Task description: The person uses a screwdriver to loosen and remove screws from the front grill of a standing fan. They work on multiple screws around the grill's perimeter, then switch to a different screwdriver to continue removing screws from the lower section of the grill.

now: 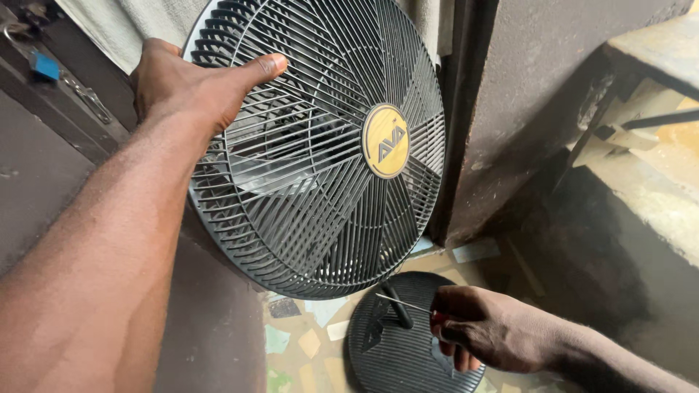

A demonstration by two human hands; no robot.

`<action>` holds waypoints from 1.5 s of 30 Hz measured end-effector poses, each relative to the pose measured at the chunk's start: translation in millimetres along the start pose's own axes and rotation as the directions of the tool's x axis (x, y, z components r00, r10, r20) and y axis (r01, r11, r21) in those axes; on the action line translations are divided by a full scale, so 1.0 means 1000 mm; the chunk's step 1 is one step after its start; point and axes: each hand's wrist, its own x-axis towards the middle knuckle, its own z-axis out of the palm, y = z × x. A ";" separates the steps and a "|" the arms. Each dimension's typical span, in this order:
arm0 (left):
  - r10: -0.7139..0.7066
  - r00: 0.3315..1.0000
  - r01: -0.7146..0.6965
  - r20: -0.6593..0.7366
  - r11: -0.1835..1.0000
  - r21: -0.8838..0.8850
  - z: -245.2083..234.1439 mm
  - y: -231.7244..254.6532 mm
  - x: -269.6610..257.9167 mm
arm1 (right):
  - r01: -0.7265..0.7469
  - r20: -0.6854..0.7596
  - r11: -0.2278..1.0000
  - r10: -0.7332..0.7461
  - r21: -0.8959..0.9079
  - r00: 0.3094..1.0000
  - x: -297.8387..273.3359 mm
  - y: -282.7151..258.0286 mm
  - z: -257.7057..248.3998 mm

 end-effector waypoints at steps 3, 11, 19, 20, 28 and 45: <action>0.020 1.000 -0.020 -0.023 1.000 0.009 -0.001 0.005 -0.003 | 0.054 -0.020 0.998 -0.054 0.010 0.998 -0.002 0.004 0.010; -0.033 0.999 0.033 0.032 0.999 0.005 -0.005 0.023 -0.010 | 0.026 -0.139 0.980 0.002 0.199 0.990 -0.012 0.015 0.057; -0.093 0.995 0.094 0.045 0.995 -0.016 -0.008 0.032 -0.019 | 0.028 -0.158 0.939 0.028 0.342 0.987 -0.023 0.010 0.086; -0.083 0.995 0.084 0.051 0.996 -0.021 -0.008 0.031 -0.021 | 0.011 -0.160 0.941 0.045 0.337 0.986 -0.025 0.010 0.084; -0.065 0.997 0.065 0.038 0.998 0.009 -0.006 0.032 -0.027 | -0.020 -0.190 0.969 0.069 0.247 0.979 -0.030 0.008 0.075; 0.071 0.997 -0.070 0.037 0.997 -0.024 0.000 0.045 -0.066 | -0.094 -0.145 0.973 0.126 0.212 0.981 -0.034 0.015 0.059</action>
